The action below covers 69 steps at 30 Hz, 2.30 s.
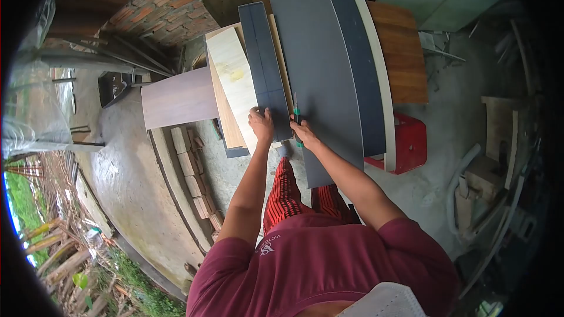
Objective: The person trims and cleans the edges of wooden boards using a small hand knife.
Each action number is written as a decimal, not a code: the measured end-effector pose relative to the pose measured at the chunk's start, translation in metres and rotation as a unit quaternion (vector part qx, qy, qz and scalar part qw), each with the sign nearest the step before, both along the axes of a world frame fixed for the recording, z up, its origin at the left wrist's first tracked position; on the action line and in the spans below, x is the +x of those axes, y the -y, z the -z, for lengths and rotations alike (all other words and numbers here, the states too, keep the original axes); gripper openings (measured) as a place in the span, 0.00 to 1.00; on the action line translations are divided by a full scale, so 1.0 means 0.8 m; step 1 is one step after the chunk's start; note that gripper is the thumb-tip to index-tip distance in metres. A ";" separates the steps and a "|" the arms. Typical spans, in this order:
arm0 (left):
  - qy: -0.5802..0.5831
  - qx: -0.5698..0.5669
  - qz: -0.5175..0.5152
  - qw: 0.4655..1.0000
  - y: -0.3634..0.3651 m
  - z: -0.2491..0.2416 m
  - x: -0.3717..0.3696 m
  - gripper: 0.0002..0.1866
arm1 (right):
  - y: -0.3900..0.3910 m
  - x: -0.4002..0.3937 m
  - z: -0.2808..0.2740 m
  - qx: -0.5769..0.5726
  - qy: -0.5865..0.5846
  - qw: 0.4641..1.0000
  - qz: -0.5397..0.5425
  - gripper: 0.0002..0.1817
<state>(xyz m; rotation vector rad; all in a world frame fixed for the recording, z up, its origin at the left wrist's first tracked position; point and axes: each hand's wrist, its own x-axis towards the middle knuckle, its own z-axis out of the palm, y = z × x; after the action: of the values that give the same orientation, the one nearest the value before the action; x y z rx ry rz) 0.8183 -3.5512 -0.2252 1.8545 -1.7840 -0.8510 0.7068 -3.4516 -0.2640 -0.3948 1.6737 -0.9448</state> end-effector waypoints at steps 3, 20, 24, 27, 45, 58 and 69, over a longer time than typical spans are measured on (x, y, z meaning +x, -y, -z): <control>-0.003 0.031 -0.017 0.999 0.006 -0.006 -0.004 0.21 | 0.004 0.000 0.002 0.052 0.044 0.998 0.013 0.29; -0.091 0.086 -0.101 0.987 -0.064 -0.072 -0.100 0.30 | -0.049 -0.077 -0.156 -0.041 -0.144 0.988 -0.049 0.27; -0.124 0.096 -0.093 0.983 -0.118 -0.054 -0.170 0.26 | -0.110 -0.134 -0.136 -0.002 -0.221 0.975 0.005 0.19; -0.153 0.150 -0.081 0.973 -0.154 -0.056 -0.222 0.25 | -0.145 -0.175 -0.154 0.041 -0.255 0.966 0.016 0.19; -0.103 -0.044 -0.054 0.992 -0.173 -0.039 -0.118 0.20 | -0.232 -0.264 -0.068 0.120 -0.214 0.969 0.026 0.24; -0.396 0.284 -0.336 0.806 -0.120 0.042 0.113 0.31 | -0.262 -0.265 -0.042 0.109 -0.170 0.959 0.198 0.14; -0.535 0.259 -0.192 0.781 -0.100 -0.056 0.113 0.28 | -0.297 -0.220 -0.095 0.085 -0.121 0.945 0.290 0.15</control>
<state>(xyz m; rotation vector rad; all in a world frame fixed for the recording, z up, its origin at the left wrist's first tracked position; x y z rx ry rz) 0.9091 -3.4711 -0.1807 1.3605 -0.4569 -1.8316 0.5306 -3.2137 -0.1884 0.1214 2.1375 -1.1963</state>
